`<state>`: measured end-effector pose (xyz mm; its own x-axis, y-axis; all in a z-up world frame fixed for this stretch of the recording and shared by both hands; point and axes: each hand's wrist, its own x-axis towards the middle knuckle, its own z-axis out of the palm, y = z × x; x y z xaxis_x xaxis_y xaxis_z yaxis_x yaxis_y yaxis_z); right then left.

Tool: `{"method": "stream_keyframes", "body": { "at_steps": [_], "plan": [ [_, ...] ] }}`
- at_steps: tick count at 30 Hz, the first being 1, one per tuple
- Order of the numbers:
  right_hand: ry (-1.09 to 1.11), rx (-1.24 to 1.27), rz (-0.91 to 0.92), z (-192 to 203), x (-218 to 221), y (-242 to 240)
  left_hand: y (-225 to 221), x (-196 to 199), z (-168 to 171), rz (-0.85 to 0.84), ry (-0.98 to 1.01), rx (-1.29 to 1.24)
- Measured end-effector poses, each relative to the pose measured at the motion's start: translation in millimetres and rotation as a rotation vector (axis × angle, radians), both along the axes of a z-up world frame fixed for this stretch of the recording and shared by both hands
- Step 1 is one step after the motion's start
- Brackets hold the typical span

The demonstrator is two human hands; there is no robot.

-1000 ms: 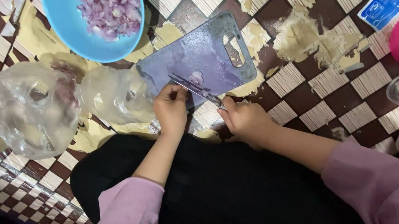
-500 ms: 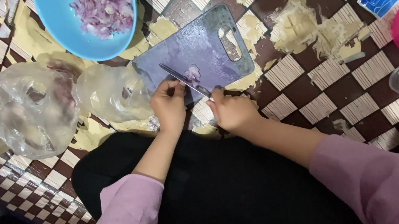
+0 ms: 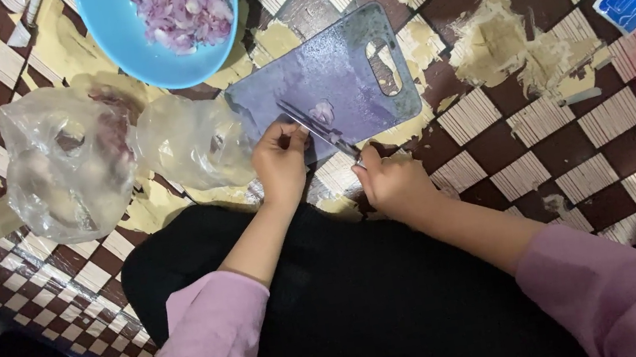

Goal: The person is slicing shallots into small pieces on a cutting board using a knife.

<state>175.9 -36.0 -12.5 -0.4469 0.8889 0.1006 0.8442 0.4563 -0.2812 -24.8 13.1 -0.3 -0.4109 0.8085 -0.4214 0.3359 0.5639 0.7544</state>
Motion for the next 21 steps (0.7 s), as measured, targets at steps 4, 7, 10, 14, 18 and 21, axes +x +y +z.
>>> {"method": "stream_keyframes", "body": {
  "at_steps": [4, 7, 10, 14, 18, 21],
  "plan": [
    [0.05, -0.033, -0.007, -2, -1, -1, -1, 2, 3, 0.008, -0.012, 0.008],
    [0.017, -0.011, -0.011, -5, -2, -1, 0, 0, 1, -0.001, -0.014, 0.007],
    [0.015, 0.02, -0.006, -3, -2, 0, -2, -3, -5, 0.002, -0.001, 0.003],
    [0.036, 0.002, -0.012, -1, -2, 3, 1, -2, -3, -0.003, -0.011, 0.007],
    [0.021, -0.01, -0.035, -2, -4, 3, 2, 2, 4, 0.002, -0.039, 0.021],
    [-0.008, -0.014, -0.02, 9, -9, 11, 3, 4, 4, 0.021, -0.068, 0.001]
  ]
}}
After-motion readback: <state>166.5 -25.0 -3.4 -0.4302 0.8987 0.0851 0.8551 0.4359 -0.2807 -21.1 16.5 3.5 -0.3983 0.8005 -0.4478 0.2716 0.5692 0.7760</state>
